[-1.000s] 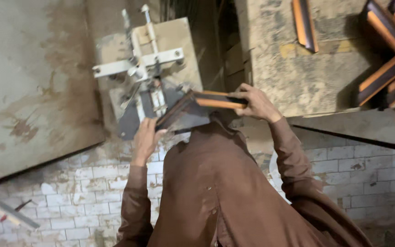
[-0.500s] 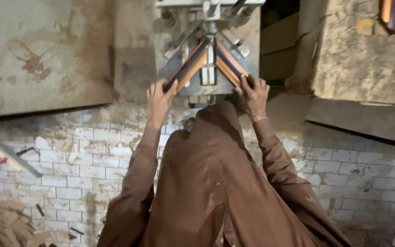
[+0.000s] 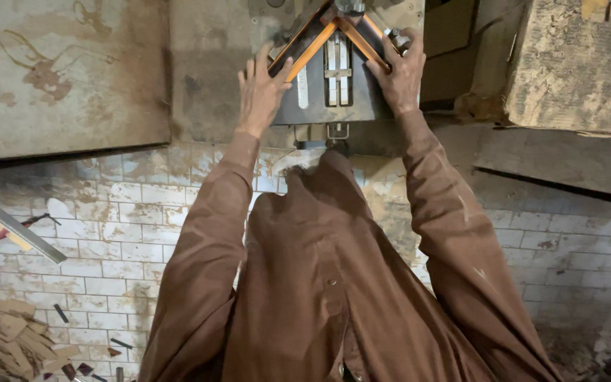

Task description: The person places mitered picture frame corners into a V-nail joining machine, positions the joint against the fence, and presses the machine to drive a V-nail into each corner. They then stack the joined frames on the workbench and pick up the next corner pieces to repeat the process.

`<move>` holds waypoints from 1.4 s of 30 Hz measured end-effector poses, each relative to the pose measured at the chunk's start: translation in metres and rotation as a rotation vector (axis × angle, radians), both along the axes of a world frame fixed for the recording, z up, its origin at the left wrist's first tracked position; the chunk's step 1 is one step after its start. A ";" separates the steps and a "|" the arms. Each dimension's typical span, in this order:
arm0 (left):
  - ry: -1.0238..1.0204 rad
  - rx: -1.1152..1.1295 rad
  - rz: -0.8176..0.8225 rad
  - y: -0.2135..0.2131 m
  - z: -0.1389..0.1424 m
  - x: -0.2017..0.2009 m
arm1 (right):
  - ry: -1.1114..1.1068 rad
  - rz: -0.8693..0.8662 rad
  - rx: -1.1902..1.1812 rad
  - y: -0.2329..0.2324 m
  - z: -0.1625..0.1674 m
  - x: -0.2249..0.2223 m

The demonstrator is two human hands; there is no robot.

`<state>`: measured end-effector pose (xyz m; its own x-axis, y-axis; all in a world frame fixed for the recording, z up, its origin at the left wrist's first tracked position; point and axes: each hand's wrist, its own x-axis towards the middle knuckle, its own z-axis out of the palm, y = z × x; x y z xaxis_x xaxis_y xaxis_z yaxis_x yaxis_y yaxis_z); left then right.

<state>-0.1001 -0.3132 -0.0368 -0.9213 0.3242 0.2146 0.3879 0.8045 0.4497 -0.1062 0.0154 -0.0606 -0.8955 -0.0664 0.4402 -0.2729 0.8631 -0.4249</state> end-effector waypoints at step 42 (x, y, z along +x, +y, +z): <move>-0.150 -0.118 -0.445 -0.015 0.007 -0.024 | 0.072 -0.076 0.051 -0.022 -0.016 0.015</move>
